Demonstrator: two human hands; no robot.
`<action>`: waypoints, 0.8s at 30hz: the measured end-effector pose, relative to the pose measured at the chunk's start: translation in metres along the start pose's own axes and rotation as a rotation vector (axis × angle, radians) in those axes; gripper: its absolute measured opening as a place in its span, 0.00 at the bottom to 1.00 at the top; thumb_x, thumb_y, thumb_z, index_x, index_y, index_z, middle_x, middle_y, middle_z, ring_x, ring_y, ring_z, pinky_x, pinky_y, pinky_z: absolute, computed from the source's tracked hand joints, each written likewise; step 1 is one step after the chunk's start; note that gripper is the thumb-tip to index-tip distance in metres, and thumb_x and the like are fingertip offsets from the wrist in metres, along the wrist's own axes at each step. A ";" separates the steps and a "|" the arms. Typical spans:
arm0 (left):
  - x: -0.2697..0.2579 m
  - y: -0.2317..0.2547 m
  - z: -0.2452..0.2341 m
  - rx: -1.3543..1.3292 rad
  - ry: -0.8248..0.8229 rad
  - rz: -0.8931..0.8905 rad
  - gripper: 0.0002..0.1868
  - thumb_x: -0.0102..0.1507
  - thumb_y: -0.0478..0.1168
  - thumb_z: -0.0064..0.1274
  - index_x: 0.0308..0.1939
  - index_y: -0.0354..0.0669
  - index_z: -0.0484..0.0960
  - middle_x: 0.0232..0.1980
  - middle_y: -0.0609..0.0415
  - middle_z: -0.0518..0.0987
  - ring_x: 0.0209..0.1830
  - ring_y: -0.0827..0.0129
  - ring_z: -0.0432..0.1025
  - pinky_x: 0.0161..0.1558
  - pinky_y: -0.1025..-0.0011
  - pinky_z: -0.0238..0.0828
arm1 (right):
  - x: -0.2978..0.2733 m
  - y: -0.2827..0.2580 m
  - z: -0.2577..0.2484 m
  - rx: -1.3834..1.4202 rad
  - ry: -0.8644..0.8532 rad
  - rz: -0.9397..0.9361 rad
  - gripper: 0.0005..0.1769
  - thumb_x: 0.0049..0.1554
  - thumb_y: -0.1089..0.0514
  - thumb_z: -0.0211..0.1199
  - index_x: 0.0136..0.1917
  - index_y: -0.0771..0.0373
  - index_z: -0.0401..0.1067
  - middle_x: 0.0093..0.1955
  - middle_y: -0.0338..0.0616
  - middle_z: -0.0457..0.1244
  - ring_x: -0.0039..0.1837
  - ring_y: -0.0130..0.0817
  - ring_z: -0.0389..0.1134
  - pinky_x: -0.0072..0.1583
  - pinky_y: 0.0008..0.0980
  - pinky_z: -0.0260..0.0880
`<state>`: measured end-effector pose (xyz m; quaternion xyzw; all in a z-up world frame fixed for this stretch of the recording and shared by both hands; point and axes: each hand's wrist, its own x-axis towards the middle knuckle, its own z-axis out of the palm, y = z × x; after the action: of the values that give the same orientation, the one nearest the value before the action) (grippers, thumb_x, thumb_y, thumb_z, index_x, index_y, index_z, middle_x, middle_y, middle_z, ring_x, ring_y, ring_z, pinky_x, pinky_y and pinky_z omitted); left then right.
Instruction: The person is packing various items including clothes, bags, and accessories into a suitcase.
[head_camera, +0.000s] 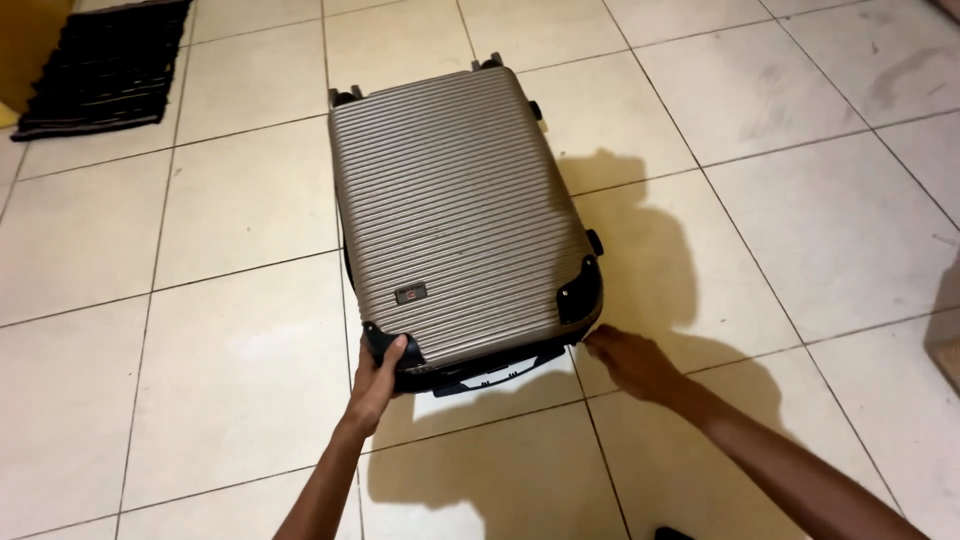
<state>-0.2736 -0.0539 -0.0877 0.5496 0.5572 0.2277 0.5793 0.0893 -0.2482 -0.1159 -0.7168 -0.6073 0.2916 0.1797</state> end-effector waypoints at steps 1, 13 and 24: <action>-0.006 0.008 0.002 0.000 -0.008 -0.068 0.48 0.61 0.64 0.51 0.78 0.51 0.49 0.65 0.40 0.74 0.57 0.56 0.75 0.43 0.58 0.77 | -0.001 0.001 0.008 0.007 0.030 0.040 0.13 0.64 0.56 0.50 0.58 0.61 0.71 0.55 0.52 0.65 0.53 0.56 0.69 0.55 0.51 0.69; 0.005 -0.013 0.043 -0.074 -0.003 0.081 0.53 0.60 0.64 0.56 0.77 0.40 0.50 0.71 0.40 0.67 0.69 0.54 0.66 0.65 0.61 0.68 | -0.002 -0.006 0.003 0.009 0.270 0.027 0.11 0.61 0.63 0.50 0.54 0.67 0.71 0.54 0.55 0.66 0.49 0.56 0.71 0.49 0.49 0.72; -0.040 0.002 0.166 0.057 0.045 0.068 0.69 0.54 0.73 0.56 0.81 0.37 0.35 0.80 0.31 0.42 0.80 0.42 0.43 0.76 0.53 0.43 | -0.037 0.012 0.060 -0.080 0.386 -0.019 0.15 0.59 0.66 0.52 0.58 0.71 0.71 0.54 0.60 0.65 0.50 0.59 0.70 0.47 0.48 0.72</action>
<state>-0.1348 -0.1517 -0.1079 0.5792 0.5572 0.2436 0.5429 0.0572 -0.2926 -0.1619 -0.7601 -0.5796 0.1227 0.2668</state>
